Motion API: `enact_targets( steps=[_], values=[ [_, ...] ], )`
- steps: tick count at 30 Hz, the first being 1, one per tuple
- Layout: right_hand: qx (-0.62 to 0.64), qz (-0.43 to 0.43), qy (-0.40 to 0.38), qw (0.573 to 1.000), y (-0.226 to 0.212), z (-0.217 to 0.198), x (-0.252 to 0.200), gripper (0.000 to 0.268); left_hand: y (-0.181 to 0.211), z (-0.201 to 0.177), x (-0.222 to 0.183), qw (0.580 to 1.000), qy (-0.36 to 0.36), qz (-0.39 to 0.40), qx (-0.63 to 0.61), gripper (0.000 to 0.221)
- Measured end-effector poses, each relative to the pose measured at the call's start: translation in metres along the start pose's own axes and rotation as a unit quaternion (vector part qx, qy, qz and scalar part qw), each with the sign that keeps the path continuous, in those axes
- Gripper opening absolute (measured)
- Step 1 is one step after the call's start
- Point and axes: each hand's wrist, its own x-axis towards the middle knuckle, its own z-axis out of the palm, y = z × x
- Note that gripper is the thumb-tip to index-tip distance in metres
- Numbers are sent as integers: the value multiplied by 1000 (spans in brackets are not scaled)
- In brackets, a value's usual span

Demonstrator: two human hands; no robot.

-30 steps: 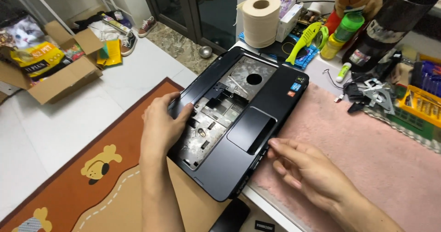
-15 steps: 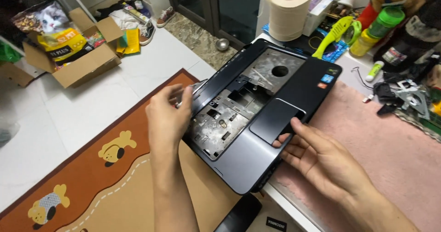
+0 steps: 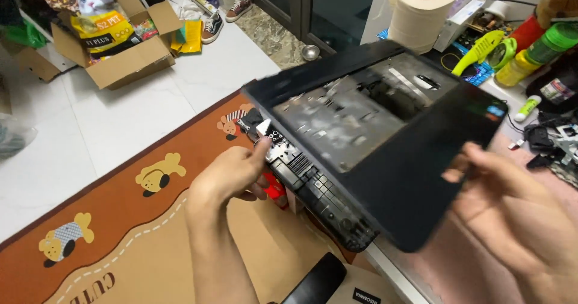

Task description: The person is seen removing a CPU from a laptop motherboard, along with other components like RAM, using a screwdriver and then cleaning the laptop shell with a brush.

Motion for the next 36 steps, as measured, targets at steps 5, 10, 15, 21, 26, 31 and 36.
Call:
enact_targets(
  steps=[5, 10, 15, 21, 26, 31, 36],
  values=[
    [-61, -70, -50, 994, -14, -53, -1, 28, 0, 3, 8, 999, 15, 1, 53, 51],
    [-63, -136, -8, 989, 11, -171, 29, 26, 21, 7, -9, 993, 100, 61, -35, 42],
    [-31, -193, -35, 980, 27, -267, 45, 6, 23, 13, 8, 966, 178, 141, -123, 51],
    [-73, -180, 89, 977, 24, -321, 28, 8, -7, 8, 44, 863, 376, 264, -211, 68],
    [-134, -140, 219, 956, 35, -357, 35, 27, -59, -41, 43, 780, 529, 277, -187, 66],
    [-155, -136, 115, 972, 11, -238, -15, 27, -40, -47, -14, 696, 564, 186, -403, 73],
    [-212, -261, 28, 941, -27, -114, -19, 14, -48, -59, 0, 611, 497, 250, -563, 93]
  ],
)
